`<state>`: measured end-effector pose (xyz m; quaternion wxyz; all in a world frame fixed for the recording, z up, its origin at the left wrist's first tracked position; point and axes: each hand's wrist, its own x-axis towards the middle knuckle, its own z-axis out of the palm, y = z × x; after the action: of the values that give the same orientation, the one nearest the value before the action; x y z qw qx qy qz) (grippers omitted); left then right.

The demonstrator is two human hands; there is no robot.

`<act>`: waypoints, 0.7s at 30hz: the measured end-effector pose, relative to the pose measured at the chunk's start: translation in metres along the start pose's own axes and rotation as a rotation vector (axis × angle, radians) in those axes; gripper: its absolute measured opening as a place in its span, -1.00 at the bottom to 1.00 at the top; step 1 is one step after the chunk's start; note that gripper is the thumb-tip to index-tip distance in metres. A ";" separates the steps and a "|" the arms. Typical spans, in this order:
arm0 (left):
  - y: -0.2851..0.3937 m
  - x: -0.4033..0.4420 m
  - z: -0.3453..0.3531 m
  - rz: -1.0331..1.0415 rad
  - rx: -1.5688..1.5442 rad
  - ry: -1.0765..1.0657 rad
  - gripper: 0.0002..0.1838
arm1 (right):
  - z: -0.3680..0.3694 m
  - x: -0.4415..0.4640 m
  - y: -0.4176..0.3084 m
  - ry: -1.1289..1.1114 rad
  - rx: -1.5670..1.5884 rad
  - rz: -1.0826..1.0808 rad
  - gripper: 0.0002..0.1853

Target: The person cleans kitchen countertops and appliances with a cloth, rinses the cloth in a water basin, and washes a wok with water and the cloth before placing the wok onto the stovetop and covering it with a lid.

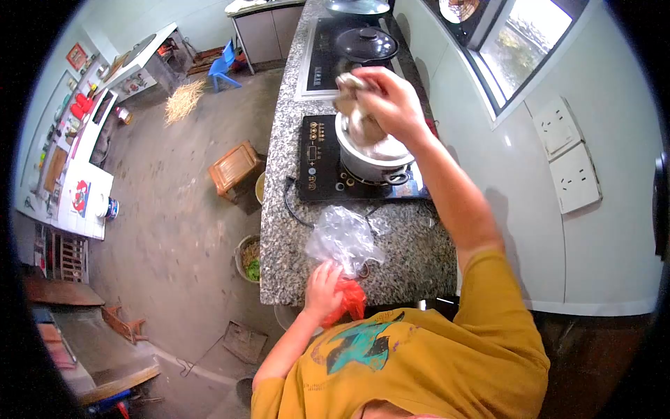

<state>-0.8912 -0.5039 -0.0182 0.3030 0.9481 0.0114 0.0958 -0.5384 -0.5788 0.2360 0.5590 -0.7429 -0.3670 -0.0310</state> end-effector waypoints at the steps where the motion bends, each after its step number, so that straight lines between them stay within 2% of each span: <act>1: 0.000 0.000 0.000 -0.002 -0.002 0.011 -0.31 | 0.012 0.030 0.014 0.029 -0.071 -0.124 -0.67; 3: 0.001 0.000 -0.004 -0.002 -0.002 0.031 -0.32 | 0.029 0.079 0.059 0.016 -0.293 -0.300 -0.77; 5: 0.003 -0.002 -0.010 -0.034 -0.012 0.047 -0.33 | 0.037 0.110 0.102 -0.074 -0.545 -0.293 -0.82; 7: 0.000 -0.007 -0.009 -0.057 -0.006 0.060 -0.34 | 0.045 0.124 0.143 -0.237 -0.657 -0.140 -0.68; 9: -0.003 -0.012 -0.008 -0.067 -0.005 0.064 -0.34 | 0.045 0.121 0.155 -0.675 -0.894 0.052 -0.47; 10: -0.003 -0.014 -0.009 -0.071 -0.007 0.062 -0.34 | 0.046 0.105 0.139 -0.657 -0.960 0.218 -0.38; 13: 0.001 -0.017 -0.012 -0.086 -0.027 0.066 -0.38 | 0.063 0.098 0.120 -0.810 -1.123 0.272 -0.52; 14: 0.001 -0.018 -0.012 -0.082 -0.022 0.071 -0.39 | 0.064 0.091 0.121 -0.811 -1.097 0.174 -0.55; 15: 0.000 -0.019 -0.011 -0.076 -0.018 0.076 -0.39 | 0.060 0.073 0.100 -0.817 -1.104 -0.035 -0.60; 17: -0.002 -0.019 -0.010 -0.069 -0.013 0.077 -0.37 | 0.058 0.042 0.072 -0.997 -1.169 -0.179 -0.65; 18: -0.003 -0.018 -0.010 -0.067 -0.012 0.073 -0.35 | 0.061 0.021 0.094 -0.975 -1.026 -0.078 -0.66; 20: -0.007 -0.019 -0.008 -0.052 -0.023 0.062 -0.32 | 0.056 -0.030 0.084 -1.124 -0.979 0.051 -0.68; 21: -0.008 -0.020 -0.008 -0.040 -0.024 0.051 -0.32 | 0.045 -0.059 0.034 -1.302 -1.071 0.083 -0.69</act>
<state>-0.9117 -0.4942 -0.0194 0.3158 0.9412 0.0367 0.1140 -0.5779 -0.5737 0.1646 -0.1911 -0.7900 -0.5242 0.2543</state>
